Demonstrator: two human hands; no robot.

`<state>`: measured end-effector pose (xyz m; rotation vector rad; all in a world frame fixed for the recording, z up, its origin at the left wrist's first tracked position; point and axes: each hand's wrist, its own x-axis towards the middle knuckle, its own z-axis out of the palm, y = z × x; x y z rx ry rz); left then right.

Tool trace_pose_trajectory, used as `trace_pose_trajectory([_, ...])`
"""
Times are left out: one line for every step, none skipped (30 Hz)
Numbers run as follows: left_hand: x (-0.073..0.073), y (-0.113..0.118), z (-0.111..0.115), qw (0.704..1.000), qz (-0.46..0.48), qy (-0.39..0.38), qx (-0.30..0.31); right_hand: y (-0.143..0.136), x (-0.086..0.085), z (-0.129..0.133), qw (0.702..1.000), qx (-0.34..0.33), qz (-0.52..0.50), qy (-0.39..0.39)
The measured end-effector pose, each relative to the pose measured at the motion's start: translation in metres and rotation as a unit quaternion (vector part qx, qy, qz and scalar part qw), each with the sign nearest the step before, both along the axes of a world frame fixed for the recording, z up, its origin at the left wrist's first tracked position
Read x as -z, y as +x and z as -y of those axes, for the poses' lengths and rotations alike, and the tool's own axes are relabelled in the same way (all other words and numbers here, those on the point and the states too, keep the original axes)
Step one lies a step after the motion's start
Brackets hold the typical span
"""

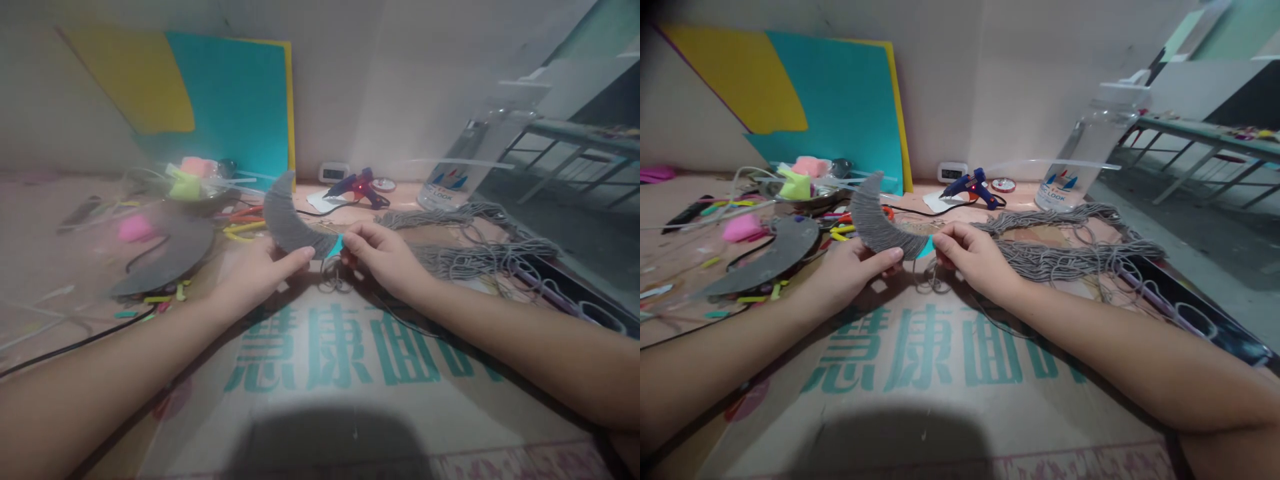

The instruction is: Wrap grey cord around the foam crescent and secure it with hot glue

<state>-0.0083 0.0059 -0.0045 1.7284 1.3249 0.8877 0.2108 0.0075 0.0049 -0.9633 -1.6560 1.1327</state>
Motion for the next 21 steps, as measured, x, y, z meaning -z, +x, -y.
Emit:
trace_pose_trajectory([-0.0008, 0.0002, 0.0006, 1.000, 0.000, 0.010, -0.008, -0.0005, -0.0003, 0.0000, 1.000, 0.000, -0.012, -0.007])
trace_pose_trajectory([-0.0016, 0.0005, 0.0011, 1.000, 0.002, 0.017, -0.015, -0.0010, -0.0008, 0.0002, 1.000, -0.001, -0.019, -0.011])
trace_pose_trajectory([-0.0025, 0.0010, 0.0016, 1.000, 0.002, 0.018, -0.021, -0.0015, -0.0012, 0.0006, 1.000, -0.005, -0.023, -0.012])
trace_pose_trajectory([-0.0035, 0.0015, 0.0021, 1.000, 0.001, 0.014, -0.025, -0.0019, -0.0018, 0.0010, 1.000, -0.009, -0.021, -0.011])
trace_pose_trajectory([-0.0043, 0.0021, 0.0027, 1.000, -0.001, 0.010, -0.025, -0.0022, -0.0023, 0.0016, 1.000, -0.012, -0.015, -0.009])
trace_pose_trajectory([-0.0052, 0.0027, 0.0032, 1.000, -0.003, 0.009, -0.020, -0.0024, -0.0029, 0.0023, 1.000, -0.015, -0.007, -0.005])
trace_pose_trajectory([-0.0059, 0.0033, 0.0036, 1.000, -0.009, 0.012, -0.015, -0.0027, -0.0033, 0.0029, 1.000, -0.016, 0.003, -0.003])
trace_pose_trajectory([-0.0066, 0.0038, 0.0040, 1.000, -0.016, 0.017, -0.012, -0.0028, -0.0036, 0.0034, 1.000, -0.016, 0.012, -0.001])
trace_pose_trajectory([-0.0071, 0.0042, 0.0043, 0.999, -0.025, 0.023, -0.010, -0.0029, -0.0037, 0.0038, 1.000, -0.016, 0.017, 0.000])
trace_pose_trajectory([-0.0076, 0.0045, 0.0045, 0.999, -0.034, 0.030, -0.008, -0.0030, -0.0035, 0.0041, 1.000, -0.016, 0.022, -0.001])
trace_pose_trajectory([-0.0080, 0.0045, 0.0047, 0.998, -0.040, 0.039, -0.006, -0.0030, -0.0029, 0.0042, 1.000, -0.017, 0.025, -0.001])
trace_pose_trajectory([-0.0083, 0.0043, 0.0047, 0.998, -0.041, 0.049, -0.003, -0.0031, -0.0021, 0.0041, 0.999, -0.019, 0.028, -0.001])
trace_pose_trajectory([-0.0086, 0.0039, 0.0048, 0.997, -0.040, 0.060, 0.000, -0.0032, -0.0012, 0.0039, 0.999, -0.022, 0.031, 0.001])
trace_pose_trajectory([-0.0088, 0.0034, 0.0049, 0.997, -0.039, 0.070, 0.001, -0.0033, -0.0002, 0.0036, 0.999, -0.024, 0.033, 0.003])
trace_pose_trajectory([-0.0090, 0.0027, 0.0051, 0.996, -0.040, 0.076, 0.000, -0.0034, 0.0007, 0.0032, 0.999, -0.025, 0.036, 0.006])
trace_pose_trajectory([-0.0092, 0.0021, 0.0055, 0.996, -0.047, 0.077, -0.005, -0.0036, 0.0013, 0.0028, 0.999, -0.025, 0.039, 0.006])
trace_pose_trajectory([-0.0095, 0.0015, 0.0060, 0.995, -0.056, 0.076, -0.018, -0.0037, 0.0016, 0.0024, 0.999, -0.023, 0.036, 0.005])
trace_pose_trajectory([-0.0098, 0.0010, 0.0066, 0.995, -0.065, 0.073, -0.032, -0.0039, 0.0015, 0.0020, 0.999, -0.021, 0.029, 0.000])
trace_pose_trajectory([-0.0101, 0.0007, 0.0072, 0.994, -0.069, 0.073, -0.048, -0.0040, 0.0009, 0.0017, 1.000, -0.021, 0.018, -0.009])
trace_pose_trajectory([-0.0103, 0.0005, 0.0078, 0.993, -0.068, 0.075, -0.063, -0.0042, 0.0001, 0.0016, 0.999, -0.024, 0.003, -0.021])
trace_pose_trajectory([-0.0104, 0.0005, 0.0083, 0.992, -0.061, 0.077, -0.074, -0.0044, -0.0008, 0.0017, 0.999, -0.031, -0.011, -0.037])
